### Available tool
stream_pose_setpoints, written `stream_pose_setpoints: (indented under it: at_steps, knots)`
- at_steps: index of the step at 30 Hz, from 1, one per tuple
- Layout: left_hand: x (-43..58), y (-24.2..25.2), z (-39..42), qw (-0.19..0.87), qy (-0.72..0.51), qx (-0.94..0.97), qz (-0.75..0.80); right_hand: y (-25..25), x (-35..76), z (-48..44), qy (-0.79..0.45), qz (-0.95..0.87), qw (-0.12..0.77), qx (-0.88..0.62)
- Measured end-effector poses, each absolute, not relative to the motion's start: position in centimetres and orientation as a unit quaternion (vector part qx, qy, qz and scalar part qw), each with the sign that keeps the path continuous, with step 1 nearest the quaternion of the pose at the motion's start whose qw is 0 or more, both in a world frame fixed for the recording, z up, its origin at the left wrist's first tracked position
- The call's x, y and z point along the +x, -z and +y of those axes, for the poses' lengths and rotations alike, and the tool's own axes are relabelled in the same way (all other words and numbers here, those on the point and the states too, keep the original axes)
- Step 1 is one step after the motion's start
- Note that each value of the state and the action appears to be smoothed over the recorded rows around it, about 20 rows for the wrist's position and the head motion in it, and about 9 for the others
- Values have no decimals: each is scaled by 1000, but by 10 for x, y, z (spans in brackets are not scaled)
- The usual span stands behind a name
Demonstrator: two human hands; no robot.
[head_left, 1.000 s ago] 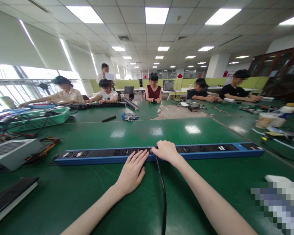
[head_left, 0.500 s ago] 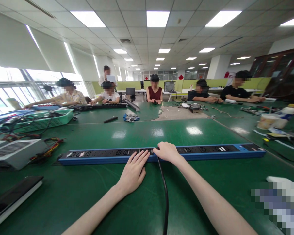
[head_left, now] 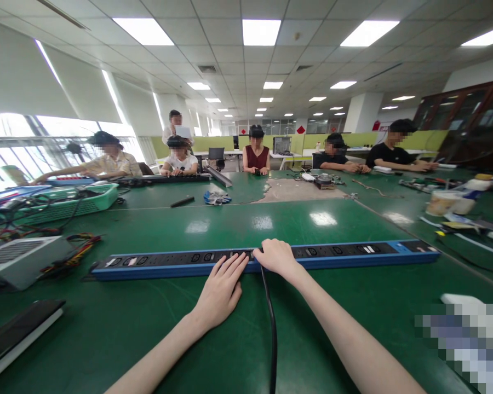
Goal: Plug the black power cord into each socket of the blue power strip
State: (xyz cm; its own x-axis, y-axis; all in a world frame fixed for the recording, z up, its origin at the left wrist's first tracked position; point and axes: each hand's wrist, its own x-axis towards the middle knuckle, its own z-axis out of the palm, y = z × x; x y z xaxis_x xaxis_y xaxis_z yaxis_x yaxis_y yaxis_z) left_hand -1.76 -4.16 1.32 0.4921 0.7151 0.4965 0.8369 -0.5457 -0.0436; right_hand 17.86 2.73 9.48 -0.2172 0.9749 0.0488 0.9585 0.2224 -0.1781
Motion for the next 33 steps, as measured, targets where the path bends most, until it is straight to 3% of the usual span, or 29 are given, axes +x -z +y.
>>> stream_pose_setpoints:
  at_steps: [9,13,19,25,33]
  knots:
    - [-19,-14,-41,136,222,-851,-455,-125,227,56,-76,-743,200,-635]
    - [-20,-16,-42,136,223,-850,-457,-137,280,62,-86,-742,154,-646]
    - [-21,-16,-41,138,221,-848,-461,-111,334,57,-83,-745,112,-652]
    - [-20,-15,-40,139,232,-848,-456,-96,335,55,-105,-768,117,-621]
    - [-20,-19,-41,135,225,-848,-460,-99,316,49,-41,-767,103,-633]
